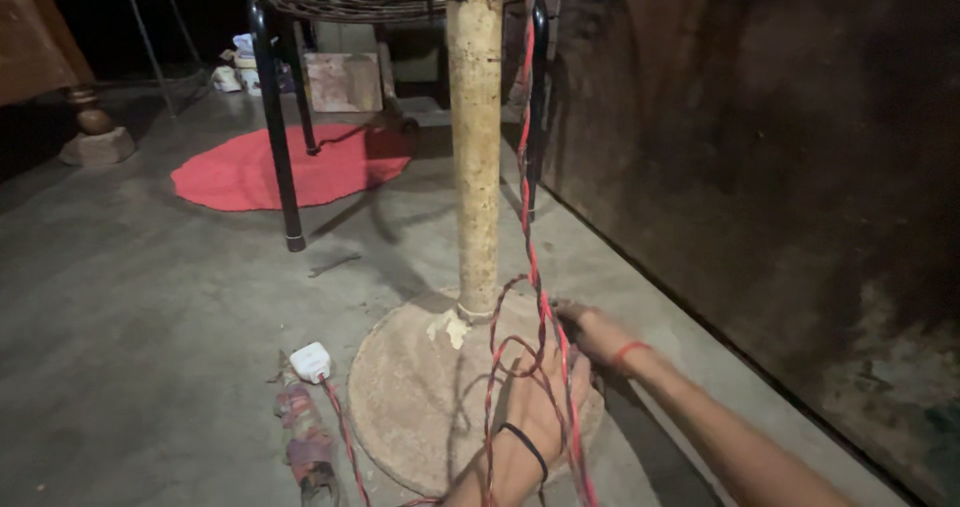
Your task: The person sits on the floor and wipes the base and power cord of a standing fan with a cloth. They then wipe the fan's metal cage and motor housing, moving around the fan to clean different sections.
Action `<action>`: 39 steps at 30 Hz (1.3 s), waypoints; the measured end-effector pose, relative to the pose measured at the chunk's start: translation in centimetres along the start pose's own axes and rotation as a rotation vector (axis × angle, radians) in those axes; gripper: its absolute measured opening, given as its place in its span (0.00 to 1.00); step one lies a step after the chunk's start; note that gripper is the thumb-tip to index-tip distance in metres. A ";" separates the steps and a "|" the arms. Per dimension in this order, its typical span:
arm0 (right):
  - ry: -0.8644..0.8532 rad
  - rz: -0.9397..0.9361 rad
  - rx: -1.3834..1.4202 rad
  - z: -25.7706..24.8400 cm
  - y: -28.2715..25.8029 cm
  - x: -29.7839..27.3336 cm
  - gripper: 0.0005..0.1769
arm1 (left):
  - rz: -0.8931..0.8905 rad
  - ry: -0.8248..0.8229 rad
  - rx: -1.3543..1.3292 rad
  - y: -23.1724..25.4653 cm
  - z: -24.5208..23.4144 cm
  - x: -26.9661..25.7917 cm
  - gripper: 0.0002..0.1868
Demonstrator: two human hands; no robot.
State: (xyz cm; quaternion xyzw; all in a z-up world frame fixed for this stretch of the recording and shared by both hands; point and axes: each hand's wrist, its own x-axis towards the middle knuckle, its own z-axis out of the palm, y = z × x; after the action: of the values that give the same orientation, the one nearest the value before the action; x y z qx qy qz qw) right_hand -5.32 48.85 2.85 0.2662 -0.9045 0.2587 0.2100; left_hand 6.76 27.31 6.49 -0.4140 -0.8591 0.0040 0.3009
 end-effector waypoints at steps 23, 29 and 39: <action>0.000 0.452 -0.006 -6.0 -16.7 -8.4 0.21 | -0.073 0.112 -0.381 -2.7 -2.9 -4.5 0.04; 0.057 0.349 -0.141 -3.5 -9.4 -8.5 0.17 | -0.154 -0.157 -0.263 -1.8 -1.7 -3.1 0.10; 0.115 0.242 -0.133 -1.9 -21.6 -11.8 0.20 | -0.274 -0.645 -0.497 -4.5 -8.5 -6.5 0.17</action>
State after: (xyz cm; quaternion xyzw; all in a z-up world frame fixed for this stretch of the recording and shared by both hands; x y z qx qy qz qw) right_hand 16.93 38.72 5.93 0.1257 -0.9316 0.2364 0.2458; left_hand 11.05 17.62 11.23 -0.3337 -0.9310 -0.1139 -0.0941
